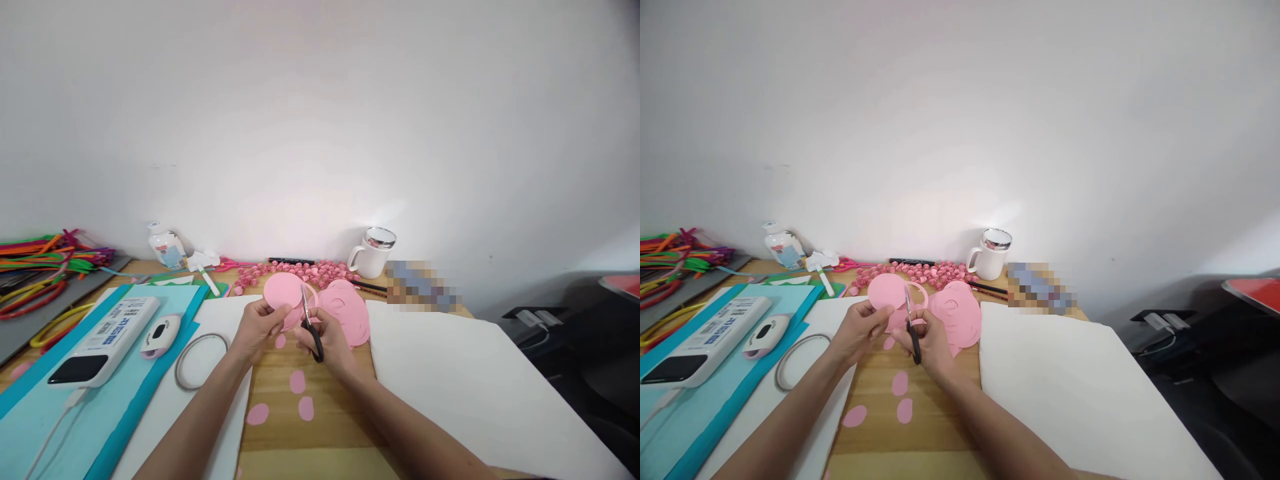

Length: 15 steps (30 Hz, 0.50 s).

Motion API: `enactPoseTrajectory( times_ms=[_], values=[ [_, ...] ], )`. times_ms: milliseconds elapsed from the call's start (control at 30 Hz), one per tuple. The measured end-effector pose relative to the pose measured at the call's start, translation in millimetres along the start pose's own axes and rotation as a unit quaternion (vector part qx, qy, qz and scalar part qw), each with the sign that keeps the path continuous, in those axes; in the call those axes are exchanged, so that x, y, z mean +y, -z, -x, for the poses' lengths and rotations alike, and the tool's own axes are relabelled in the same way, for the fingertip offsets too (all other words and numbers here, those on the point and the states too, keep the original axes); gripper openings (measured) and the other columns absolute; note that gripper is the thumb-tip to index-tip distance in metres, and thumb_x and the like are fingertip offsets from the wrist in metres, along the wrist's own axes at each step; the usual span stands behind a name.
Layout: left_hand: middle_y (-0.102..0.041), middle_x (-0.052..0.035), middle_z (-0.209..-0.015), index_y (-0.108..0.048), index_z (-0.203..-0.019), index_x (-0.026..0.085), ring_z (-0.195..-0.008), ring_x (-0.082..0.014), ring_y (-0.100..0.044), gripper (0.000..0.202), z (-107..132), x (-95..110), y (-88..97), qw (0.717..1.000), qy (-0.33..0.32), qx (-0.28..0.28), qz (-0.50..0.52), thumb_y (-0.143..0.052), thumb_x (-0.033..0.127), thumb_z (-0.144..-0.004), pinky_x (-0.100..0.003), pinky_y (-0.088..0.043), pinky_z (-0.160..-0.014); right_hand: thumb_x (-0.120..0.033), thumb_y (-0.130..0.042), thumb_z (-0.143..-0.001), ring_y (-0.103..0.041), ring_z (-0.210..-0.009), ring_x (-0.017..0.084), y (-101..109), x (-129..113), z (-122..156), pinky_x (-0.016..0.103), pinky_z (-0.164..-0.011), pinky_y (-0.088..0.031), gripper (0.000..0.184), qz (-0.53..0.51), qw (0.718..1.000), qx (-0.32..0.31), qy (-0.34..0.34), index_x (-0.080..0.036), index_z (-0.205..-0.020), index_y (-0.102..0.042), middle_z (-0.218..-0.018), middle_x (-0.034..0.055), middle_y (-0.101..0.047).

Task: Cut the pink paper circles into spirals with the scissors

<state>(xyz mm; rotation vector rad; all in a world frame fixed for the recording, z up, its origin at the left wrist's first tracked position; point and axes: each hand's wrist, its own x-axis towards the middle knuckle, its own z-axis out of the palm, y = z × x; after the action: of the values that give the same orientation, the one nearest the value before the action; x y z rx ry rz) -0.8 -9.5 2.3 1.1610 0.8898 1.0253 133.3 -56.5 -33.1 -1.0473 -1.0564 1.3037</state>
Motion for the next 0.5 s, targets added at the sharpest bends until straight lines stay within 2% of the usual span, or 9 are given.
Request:
enactPoseTrajectory(
  times_ms=[167,300,500],
  values=[
    [-0.053,0.0050,-0.046,-0.054,-0.059,0.015,-0.033,-0.0033,-0.035,0.029,-1.1,-2.4,1.6,0.999,0.002,-0.017,0.049,-0.072,0.036,-0.066,-0.019,-0.025,-0.037,-0.044,-0.076,-0.059,-0.045,-0.039,0.009,-2.4,-5.5,1.9,0.018,-0.038,-0.028,0.042,0.019,1.000,0.006,-0.012,-0.020,-0.076,-0.046,-0.047,-0.0070,-0.053],
    [-0.045,0.0053,-0.037,-0.050,-0.049,0.014,-0.033,-0.0033,-0.034,0.036,-2.2,-5.6,2.2,1.000,-0.004,0.002,0.022,-0.071,0.036,-0.069,-0.019,-0.023,-0.038,-0.044,-0.077,-0.057,-0.046,-0.039,0.009,-6.2,-6.2,3.4,0.019,-0.038,-0.031,0.044,0.017,0.999,-0.014,-0.029,-0.020,-0.075,-0.045,-0.048,-0.0070,-0.053],
    [-0.040,0.0070,-0.032,-0.047,-0.044,0.014,-0.033,-0.0026,-0.028,0.038,-1.7,-4.0,1.5,1.000,0.007,0.017,-0.006,-0.075,0.034,-0.060,-0.020,-0.018,-0.039,-0.040,-0.081,-0.051,-0.047,-0.045,0.009,-6.6,-4.7,2.9,0.020,-0.044,-0.036,0.047,-0.002,1.000,-0.019,-0.025,-0.021,-0.076,-0.045,-0.051,-0.0088,-0.049]
  ],
)
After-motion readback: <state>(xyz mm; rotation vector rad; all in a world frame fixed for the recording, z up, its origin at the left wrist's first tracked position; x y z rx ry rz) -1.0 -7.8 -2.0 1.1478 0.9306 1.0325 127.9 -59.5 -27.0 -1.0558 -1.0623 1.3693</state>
